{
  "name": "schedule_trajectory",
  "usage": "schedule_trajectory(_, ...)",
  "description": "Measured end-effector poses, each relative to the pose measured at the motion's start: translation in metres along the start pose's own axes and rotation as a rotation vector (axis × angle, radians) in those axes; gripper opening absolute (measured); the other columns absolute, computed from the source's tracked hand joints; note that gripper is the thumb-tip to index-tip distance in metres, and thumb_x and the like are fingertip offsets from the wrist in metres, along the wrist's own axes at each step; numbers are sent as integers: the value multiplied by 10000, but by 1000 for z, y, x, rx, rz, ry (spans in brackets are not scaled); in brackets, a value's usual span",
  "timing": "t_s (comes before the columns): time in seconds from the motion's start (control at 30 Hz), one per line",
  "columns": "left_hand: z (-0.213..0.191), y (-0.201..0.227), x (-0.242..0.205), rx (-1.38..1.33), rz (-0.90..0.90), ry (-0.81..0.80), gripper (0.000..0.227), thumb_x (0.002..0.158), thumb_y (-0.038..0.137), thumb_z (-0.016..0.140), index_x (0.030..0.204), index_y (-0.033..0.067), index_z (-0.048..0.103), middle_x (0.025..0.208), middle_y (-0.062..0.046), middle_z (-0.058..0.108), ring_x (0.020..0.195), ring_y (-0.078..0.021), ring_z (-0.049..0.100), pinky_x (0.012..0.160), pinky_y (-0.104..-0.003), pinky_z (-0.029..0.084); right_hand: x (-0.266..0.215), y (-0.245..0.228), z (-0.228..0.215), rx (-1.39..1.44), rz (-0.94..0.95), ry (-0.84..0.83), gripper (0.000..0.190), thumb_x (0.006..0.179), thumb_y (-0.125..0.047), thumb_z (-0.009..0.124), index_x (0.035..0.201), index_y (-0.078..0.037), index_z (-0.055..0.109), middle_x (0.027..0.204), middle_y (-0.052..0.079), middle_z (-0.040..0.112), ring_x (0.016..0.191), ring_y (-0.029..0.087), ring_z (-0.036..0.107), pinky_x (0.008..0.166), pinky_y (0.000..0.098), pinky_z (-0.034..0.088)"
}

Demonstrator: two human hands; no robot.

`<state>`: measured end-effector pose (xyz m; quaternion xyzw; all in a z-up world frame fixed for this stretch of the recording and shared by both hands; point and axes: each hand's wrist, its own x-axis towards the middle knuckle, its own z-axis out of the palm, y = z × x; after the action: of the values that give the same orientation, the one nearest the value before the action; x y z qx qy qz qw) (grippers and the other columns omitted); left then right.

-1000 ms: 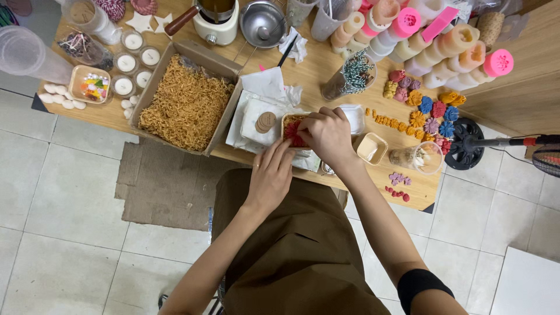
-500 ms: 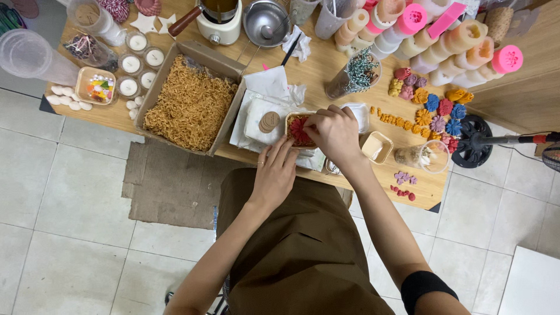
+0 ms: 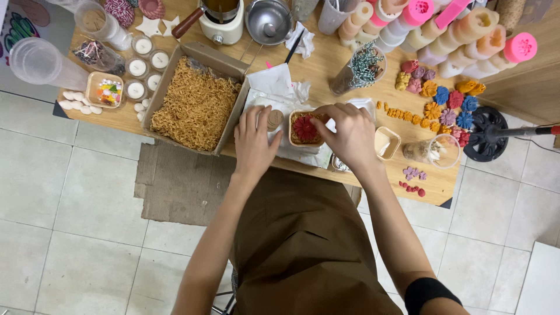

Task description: The person shapes brown wax by hand into a ball, covers it with shredded yellow wax pieces, and places it into a small square container. The person then adds a red flower-shaped wax piece on top and sprinkles it with small white and blue wax particles before sealing the container and attaching a decorative cord.

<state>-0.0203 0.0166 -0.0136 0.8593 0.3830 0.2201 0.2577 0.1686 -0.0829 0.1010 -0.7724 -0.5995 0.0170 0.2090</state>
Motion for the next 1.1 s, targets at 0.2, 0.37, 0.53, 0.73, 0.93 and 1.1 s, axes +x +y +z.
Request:
schedule_trajectory(0.2, 10, -5, 15, 85, 64, 39, 524, 834, 256, 809, 1273, 42, 618, 1378, -118, 502, 1379, -309, 435, 1076, -498, 381, -6, -6, -13, 47, 118, 44, 138, 950, -250, 771, 1007, -125, 780, 817, 15, 735, 656, 207, 654, 736, 403, 496)
schedule_trajectory(0.37, 15, -8, 16, 21, 39, 83, 418, 859, 242, 821, 1194, 51, 661, 1364, -107, 520, 1377, -307, 442, 1088, -499, 366, -14, -1, -13, 69, 125, 69, 121, 942, -224, 773, 1017, -129, 780, 801, 8, 724, 640, 192, 629, 702, 379, 498)
schedule_trajectory(0.53, 10, -6, 17, 56, 125, 139, 376, 845, 213, 818, 1145, 58, 653, 1349, -115, 529, 1386, -322, 437, 1107, -523, 328, -15, -3, -13, 58, 145, 76, 117, 936, -221, 779, 1011, -131, 787, 801, 13, 728, 638, 190, 637, 670, 378, 498)
schedule_trajectory(0.73, 11, -3, 18, -119, 20, 134, 236, 871, 194, 825, 1032, 124, 668, 1332, -70, 562, 1359, -294, 475, 1124, -501, 326, -14, -9, -8, 140, 178, 33, 144, 936, -210, 759, 1035, -109, 788, 836, 43, 746, 646, 198, 647, 635, 368, 522)
schedule_trajectory(0.93, 10, -5, 27, -308, -195, 111, 125, 819, 236, 880, 850, 163, 783, 1246, -43, 622, 1270, -284, 515, 1122, -508, 315, -12, -8, -1, 254, 242, -31, 181, 923, -209, 767, 1049, -80, 787, 882, 67, 767, 628, 192, 661, 619, 343, 533)
schedule_trajectory(1.1, -9, -8, 26, -490, -259, 167, 135, 833, 214, 875, 928, 131, 827, 1238, -59, 671, 1225, -272, 573, 1072, -443, 423, -13, -7, 3, 379, 279, -56, 170, 926, -171, 765, 1064, -73, 785, 861, 61, 774, 627, 152, 649, 612, 305, 516)
